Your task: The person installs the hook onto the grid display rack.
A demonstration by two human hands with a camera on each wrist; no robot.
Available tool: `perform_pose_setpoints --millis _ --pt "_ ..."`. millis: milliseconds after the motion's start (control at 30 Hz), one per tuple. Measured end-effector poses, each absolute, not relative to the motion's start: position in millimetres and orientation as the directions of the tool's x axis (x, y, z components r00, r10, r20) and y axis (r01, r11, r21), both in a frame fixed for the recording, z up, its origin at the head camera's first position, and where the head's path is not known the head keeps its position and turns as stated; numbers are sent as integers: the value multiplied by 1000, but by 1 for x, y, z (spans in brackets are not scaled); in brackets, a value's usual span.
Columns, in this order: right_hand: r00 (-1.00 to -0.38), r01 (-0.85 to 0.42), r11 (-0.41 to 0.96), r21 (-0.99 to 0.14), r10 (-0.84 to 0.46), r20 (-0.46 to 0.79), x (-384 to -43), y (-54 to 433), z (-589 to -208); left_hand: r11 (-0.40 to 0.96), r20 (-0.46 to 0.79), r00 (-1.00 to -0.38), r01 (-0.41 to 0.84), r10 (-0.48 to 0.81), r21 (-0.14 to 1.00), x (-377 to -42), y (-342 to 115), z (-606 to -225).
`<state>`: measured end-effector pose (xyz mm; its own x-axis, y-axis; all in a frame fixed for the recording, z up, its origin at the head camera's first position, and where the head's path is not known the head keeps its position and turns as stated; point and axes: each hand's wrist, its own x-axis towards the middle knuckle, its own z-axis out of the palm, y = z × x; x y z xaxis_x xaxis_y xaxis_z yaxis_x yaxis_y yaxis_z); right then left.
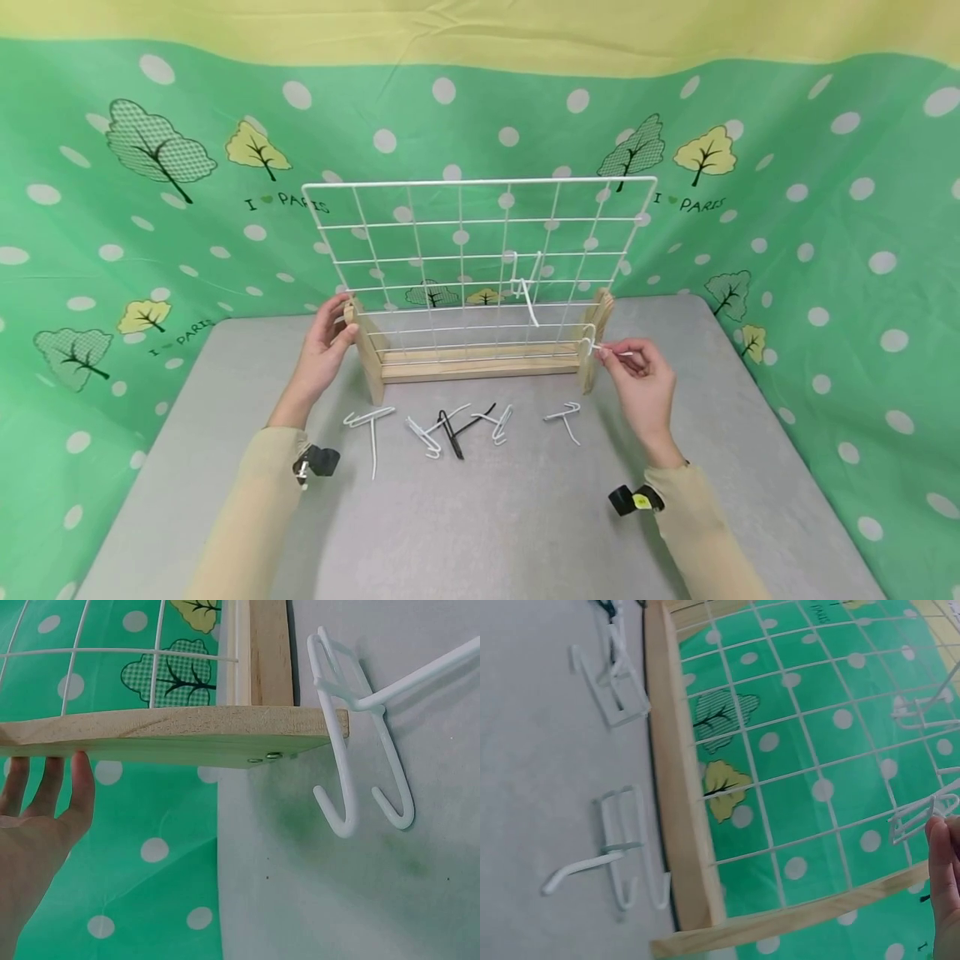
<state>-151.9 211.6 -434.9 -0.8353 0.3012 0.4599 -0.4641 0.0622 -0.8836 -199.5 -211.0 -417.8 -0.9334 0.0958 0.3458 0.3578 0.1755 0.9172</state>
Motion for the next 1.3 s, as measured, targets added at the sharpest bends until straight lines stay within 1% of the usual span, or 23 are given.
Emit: perform_pose_setpoints --millis 367,633,767,1000,1300 --pt "-783 -545 79 -835 309 540 -170 210 -417 168 351 -932 362 92 917 -198 -213 -420" --pt "-766 -549 89 -831 343 543 -177 207 -397 169 344 -935 354 84 920 -198 -213 -419" --pt "-747 -583 73 -809 343 569 -180 207 -391 173 343 -935 353 86 919 -198 -212 -418" --pt "-737 -598 37 -801 366 567 -184 210 -380 166 348 -933 359 93 919 -199 -212 -417" --pt "-704 -604 137 -785 371 606 -190 214 -369 158 348 -933 359 96 920 -199 -212 -418"
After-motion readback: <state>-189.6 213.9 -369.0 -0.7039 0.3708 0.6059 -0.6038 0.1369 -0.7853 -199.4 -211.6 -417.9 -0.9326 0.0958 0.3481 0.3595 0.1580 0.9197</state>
